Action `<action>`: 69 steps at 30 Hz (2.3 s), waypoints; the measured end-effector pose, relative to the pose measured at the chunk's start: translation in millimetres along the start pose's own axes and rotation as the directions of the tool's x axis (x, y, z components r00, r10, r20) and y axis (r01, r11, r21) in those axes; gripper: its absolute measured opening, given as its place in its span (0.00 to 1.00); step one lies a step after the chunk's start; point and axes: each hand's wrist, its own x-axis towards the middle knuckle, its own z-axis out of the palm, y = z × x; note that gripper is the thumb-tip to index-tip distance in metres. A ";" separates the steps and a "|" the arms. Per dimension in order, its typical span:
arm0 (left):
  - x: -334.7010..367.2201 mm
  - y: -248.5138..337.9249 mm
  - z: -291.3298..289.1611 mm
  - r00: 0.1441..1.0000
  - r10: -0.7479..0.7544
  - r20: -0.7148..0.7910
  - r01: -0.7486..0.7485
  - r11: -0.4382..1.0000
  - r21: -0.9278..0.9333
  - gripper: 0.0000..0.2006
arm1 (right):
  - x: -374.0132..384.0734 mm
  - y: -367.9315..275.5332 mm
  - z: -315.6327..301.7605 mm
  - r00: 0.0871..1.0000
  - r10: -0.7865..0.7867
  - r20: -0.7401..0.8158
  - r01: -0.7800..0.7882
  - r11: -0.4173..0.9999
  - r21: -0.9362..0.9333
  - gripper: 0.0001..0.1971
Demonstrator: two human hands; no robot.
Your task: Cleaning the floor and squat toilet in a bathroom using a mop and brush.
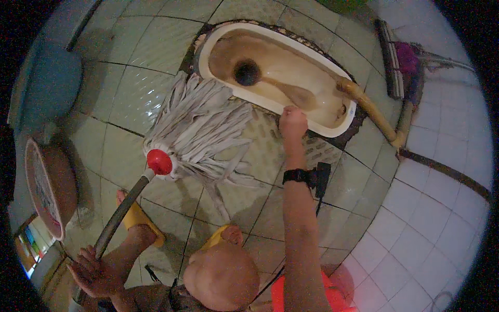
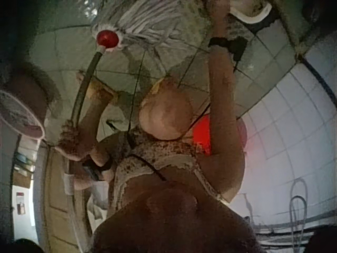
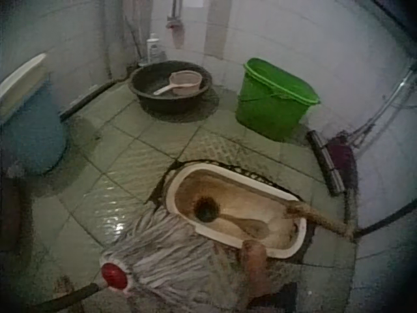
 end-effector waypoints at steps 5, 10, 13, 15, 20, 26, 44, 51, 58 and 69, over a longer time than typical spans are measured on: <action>5.8 -12.5 57.0 0.658 0.164 -0.735 -0.018 0.979 0.203 0.16 | 1.6 -5.3 -6.2 0.986 0.119 0.118 -0.109 0.990 -0.085 0.08; 1.9 3.8 17.1 0.934 0.019 -0.356 0.032 0.990 0.136 0.16 | 5.2 0.3 -3.7 0.988 0.109 0.112 -0.099 0.991 -0.094 0.11; -1.1 -1.0 8.5 0.993 -0.018 -0.118 0.033 0.992 0.125 0.17 | 7.3 18.0 6.7 0.983 0.144 0.115 -0.128 0.982 -0.137 0.15; -3.2 -6.5 19.0 0.980 -0.003 -0.199 0.035 0.987 0.154 0.17 | 7.9 28.9 4.7 0.979 0.160 0.130 -0.139 0.978 -0.159 0.17; -1.0 10.5 -5.7 0.998 -0.035 -0.043 0.040 0.993 0.114 0.17 | 5.2 17.6 -7.3 0.991 0.039 0.130 -0.033 0.998 -0.047 0.21; 3.4 -9.6 42.0 0.842 0.062 -0.536 -0.005 0.994 0.107 0.18 | 3.8 -8.4 -34.7 0.974 0.027 0.224 -0.033 0.999 0.023 0.21; 3.1 -2.3 14.1 1.000 0.010 0.010 -0.010 0.999 0.053 0.20 | -56.1 -160.4 -15.2 0.821 -0.243 0.517 0.006 0.909 0.417 0.10; 1.3 -3.5 13.1 1.000 0.013 0.003 -0.013 0.999 0.046 0.20 | -68.2 -189.3 7.4 0.860 -0.346 0.376 0.191 0.900 0.391 0.10; -4.0 -4.4 10.9 0.989 -0.005 -0.150 0.011 0.999 0.039 0.21 | -64.1 -208.0 29.7 0.887 -0.385 0.253 0.311 0.906 0.287 0.07; 0.5 -5.9 4.3 1.000 0.018 -0.014 -0.017 0.998 0.064 0.20 | -63.7 -209.1 38.4 0.851 -0.478 0.215 0.399 0.857 0.325 0.06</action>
